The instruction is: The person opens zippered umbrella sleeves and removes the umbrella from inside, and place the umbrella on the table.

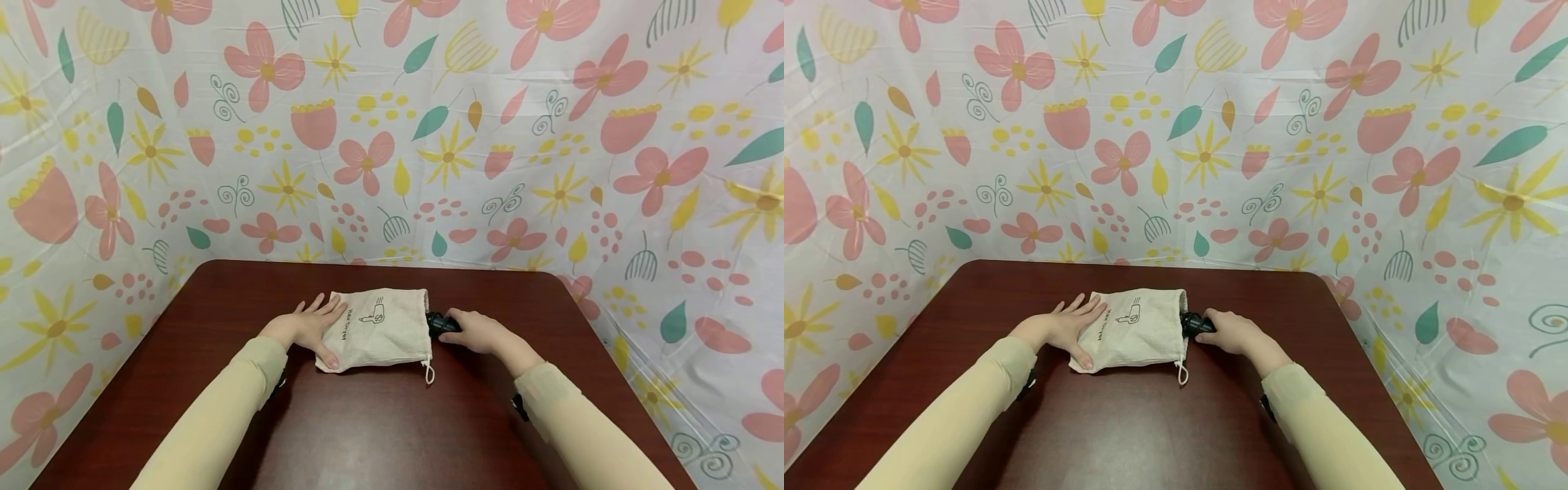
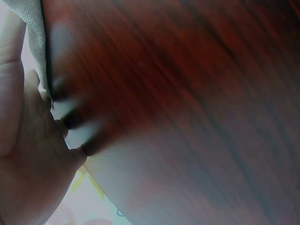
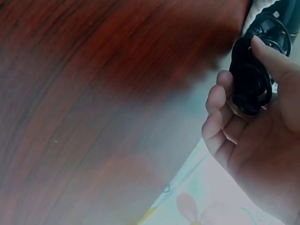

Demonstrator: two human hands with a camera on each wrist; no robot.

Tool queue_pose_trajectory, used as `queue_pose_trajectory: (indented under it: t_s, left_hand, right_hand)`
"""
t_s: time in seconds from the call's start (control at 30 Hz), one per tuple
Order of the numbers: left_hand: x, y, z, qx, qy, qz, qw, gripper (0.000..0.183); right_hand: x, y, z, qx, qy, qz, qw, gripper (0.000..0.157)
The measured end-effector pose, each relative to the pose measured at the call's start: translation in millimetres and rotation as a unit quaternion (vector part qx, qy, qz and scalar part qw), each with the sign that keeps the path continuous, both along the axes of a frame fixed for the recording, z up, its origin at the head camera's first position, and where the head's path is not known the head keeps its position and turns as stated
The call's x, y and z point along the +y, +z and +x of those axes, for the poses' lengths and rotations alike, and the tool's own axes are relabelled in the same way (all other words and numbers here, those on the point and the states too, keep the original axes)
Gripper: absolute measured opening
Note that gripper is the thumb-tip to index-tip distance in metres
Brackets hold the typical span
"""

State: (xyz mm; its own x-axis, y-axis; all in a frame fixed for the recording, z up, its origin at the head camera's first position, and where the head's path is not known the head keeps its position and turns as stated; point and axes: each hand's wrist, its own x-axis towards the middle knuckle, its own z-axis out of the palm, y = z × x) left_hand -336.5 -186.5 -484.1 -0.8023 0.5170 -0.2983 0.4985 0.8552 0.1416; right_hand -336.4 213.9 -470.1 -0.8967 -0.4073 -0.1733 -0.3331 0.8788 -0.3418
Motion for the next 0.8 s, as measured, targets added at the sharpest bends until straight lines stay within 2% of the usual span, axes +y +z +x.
queue_pose_trajectory:
  t_s: [0.8]
  left_hand:
    - [0, -0.8, -0.2, 0.0, 0.0, 0.001, 1.0, 0.14]
  right_hand:
    - [0, 2.1, 23.4, 0.043, -0.025, 0.026, 0.998, 0.049]
